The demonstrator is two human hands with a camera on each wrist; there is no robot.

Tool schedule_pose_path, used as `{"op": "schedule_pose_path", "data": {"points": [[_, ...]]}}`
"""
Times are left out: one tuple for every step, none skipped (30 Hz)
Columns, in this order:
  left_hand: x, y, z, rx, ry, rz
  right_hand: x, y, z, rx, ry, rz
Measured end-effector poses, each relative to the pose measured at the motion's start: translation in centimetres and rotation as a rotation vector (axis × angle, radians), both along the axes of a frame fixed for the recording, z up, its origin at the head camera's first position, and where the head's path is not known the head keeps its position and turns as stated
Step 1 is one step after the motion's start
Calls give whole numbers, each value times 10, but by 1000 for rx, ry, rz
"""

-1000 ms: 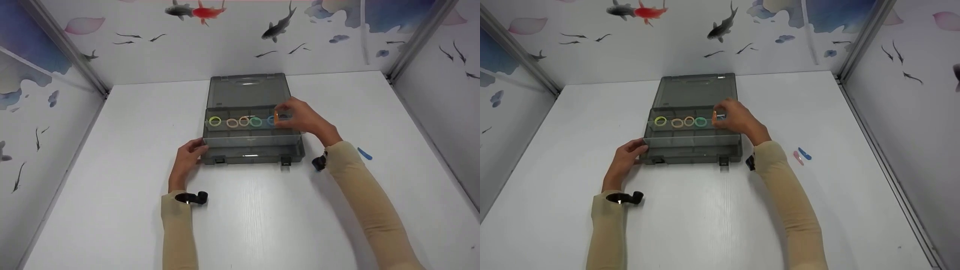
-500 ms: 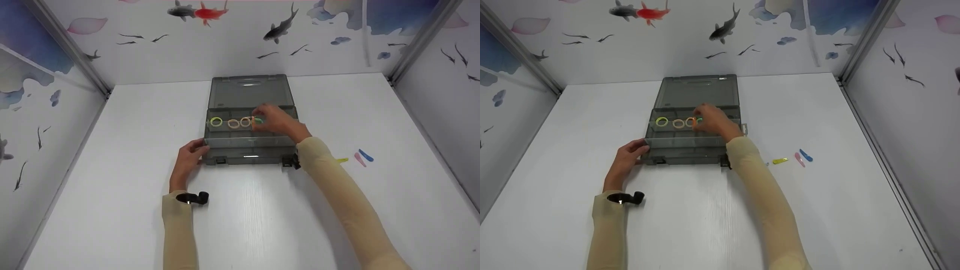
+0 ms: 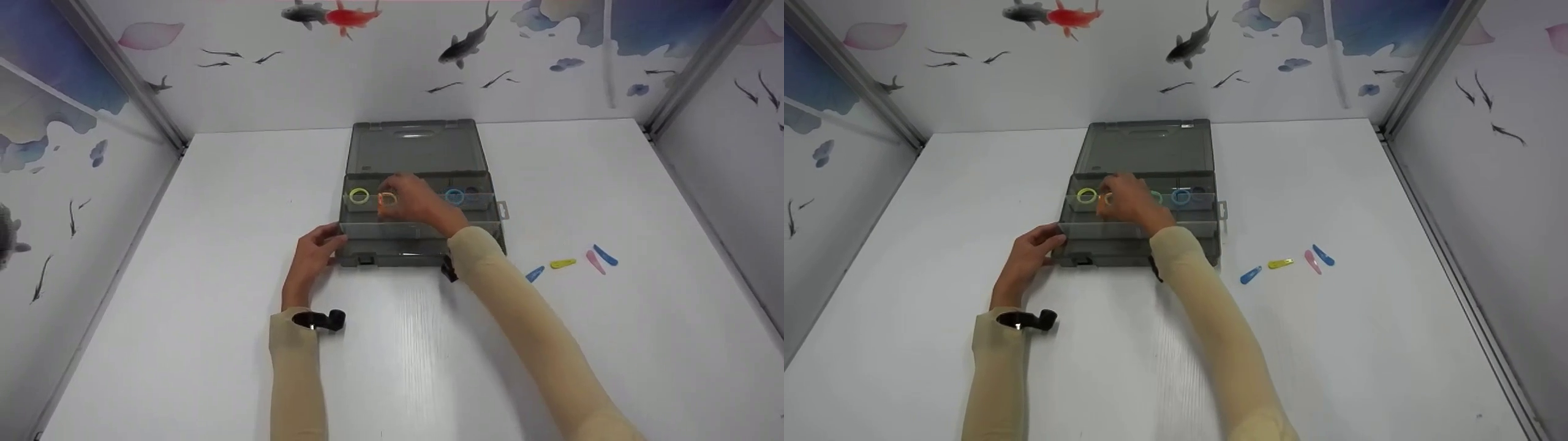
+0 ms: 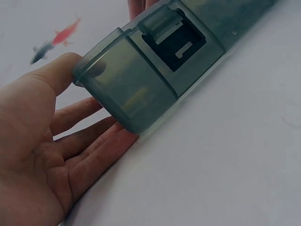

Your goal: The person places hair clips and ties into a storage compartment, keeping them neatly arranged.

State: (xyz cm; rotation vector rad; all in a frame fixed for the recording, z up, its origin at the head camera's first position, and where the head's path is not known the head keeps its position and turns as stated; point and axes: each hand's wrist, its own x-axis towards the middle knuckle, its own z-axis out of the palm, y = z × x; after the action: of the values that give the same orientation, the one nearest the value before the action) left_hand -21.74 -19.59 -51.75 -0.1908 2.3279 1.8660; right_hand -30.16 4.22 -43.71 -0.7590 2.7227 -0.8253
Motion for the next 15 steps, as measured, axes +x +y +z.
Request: {"op": "schedule_pose_path", "data": {"points": [[-1,0,0,-2,1,-2,1,-4,0,3,4,-9],[-1,1,-1,-2,0,-1,2,-9,-1,4,7,-14],[-1,1,-1,0,-3,0,3,-13,-1,8,14,-12],[-1,0,-1,2,-6,3,4,-18,-1,10,14,-12],[-1,0,-1,8,-9,7,4,-22,-1,17,22,-8],[-1,0,-1,12,-10,11,5,-26,-2,27,29,-5],[-1,0,-1,14,-11,10,5,-29,-1,37,32,-4],[-1,0,0,18,-11,9,5,-33,-2,50,41,-3],[-1,0,0,22,-11,7,5,-36,-2,61,46,-4],[-2,0,0,21,-10,6,5,-38,-2,68,46,-7],[-2,-1,0,21,-9,3,5,-40,-2,76,45,-10],[-2,-1,0,20,-9,3,5,-42,-2,80,42,-10],[-2,-1,0,18,-9,4,5,-43,-2,79,38,-9],[-3,-1,0,17,-9,5,5,-44,-2,78,34,-7],[-3,-1,0,15,-9,6,5,-45,-2,73,27,-4]]}}
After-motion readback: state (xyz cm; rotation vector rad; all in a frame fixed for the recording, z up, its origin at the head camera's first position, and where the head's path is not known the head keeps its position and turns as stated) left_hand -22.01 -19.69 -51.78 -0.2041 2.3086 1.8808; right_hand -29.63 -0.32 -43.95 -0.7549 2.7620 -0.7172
